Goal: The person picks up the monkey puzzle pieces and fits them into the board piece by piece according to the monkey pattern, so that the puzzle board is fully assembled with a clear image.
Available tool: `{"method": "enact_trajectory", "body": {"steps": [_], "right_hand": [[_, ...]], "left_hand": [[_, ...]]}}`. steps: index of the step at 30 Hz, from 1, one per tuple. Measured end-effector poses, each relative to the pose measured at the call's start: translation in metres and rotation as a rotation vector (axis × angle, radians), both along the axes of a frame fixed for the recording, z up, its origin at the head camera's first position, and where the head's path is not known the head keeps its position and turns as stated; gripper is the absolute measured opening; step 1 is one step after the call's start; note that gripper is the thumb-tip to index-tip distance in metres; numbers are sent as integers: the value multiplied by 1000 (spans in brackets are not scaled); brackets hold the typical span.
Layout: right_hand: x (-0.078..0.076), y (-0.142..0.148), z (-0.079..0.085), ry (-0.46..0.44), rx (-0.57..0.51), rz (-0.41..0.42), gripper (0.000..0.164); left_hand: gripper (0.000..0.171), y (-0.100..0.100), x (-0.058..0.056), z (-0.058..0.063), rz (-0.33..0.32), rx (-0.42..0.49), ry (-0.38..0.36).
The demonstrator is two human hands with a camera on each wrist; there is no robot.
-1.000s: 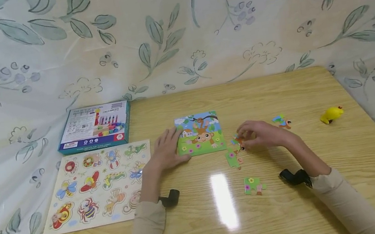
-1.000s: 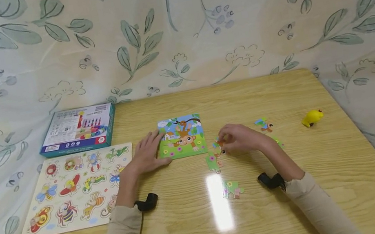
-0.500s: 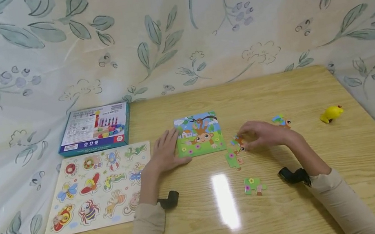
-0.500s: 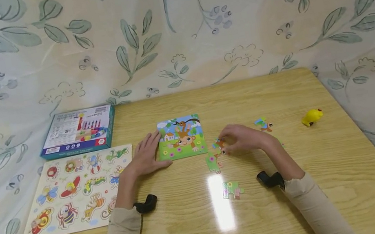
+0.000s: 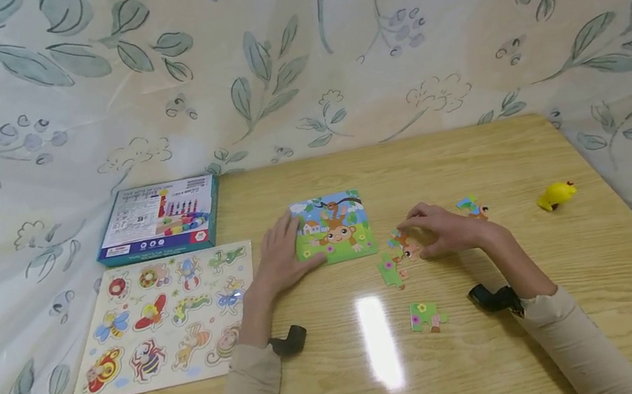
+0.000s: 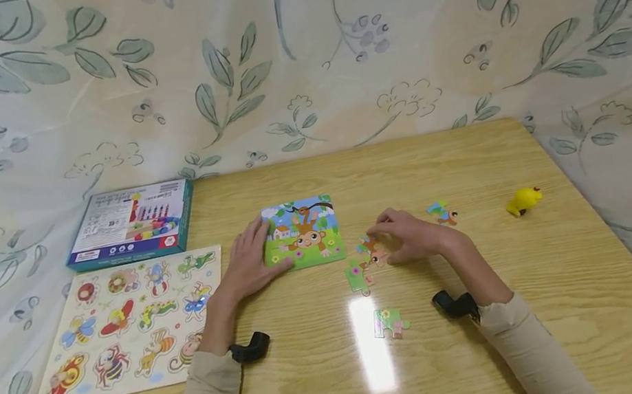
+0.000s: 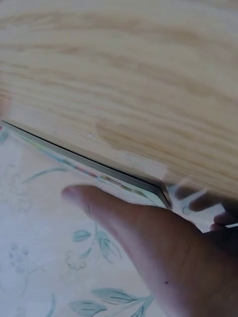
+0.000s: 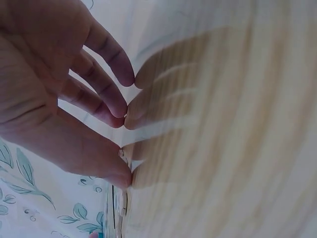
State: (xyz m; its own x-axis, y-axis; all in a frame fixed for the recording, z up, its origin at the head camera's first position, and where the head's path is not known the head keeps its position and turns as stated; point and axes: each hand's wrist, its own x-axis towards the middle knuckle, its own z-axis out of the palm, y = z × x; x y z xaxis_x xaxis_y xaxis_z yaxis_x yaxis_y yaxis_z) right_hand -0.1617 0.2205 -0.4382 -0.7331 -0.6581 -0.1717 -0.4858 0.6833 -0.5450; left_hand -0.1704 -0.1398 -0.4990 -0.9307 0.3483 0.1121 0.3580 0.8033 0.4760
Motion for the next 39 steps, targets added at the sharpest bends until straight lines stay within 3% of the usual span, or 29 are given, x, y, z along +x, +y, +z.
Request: {"method": "enact_trajectory", "body": {"steps": [6,12,22,27,31,36,39], "right_hand": [[-4,3,-6,0,-45,10,54],[-9,8,-15,-43,-126,13,47],[-16,10,-25,-92,-188,3,34],[-16,8,-24,-70,-176,-11,33],[-15,2,-18,34,-101,30,31],[-12,-9,-8,300,77,146,28],[-10,-10,-5,400,153,167,30]], "left_hand": [[83,1,-3,-2,57,104,59],[75,-1,-5,-5,69,111,78],[87,-2,-5,-11,61,-11,57],[94,-2,-4,-11,53,-34,89],[96,-1,-4,-10,49,-57,106],[98,-1,-5,-11,60,-99,98],[99,0,-5,-13,56,-124,94]]}}
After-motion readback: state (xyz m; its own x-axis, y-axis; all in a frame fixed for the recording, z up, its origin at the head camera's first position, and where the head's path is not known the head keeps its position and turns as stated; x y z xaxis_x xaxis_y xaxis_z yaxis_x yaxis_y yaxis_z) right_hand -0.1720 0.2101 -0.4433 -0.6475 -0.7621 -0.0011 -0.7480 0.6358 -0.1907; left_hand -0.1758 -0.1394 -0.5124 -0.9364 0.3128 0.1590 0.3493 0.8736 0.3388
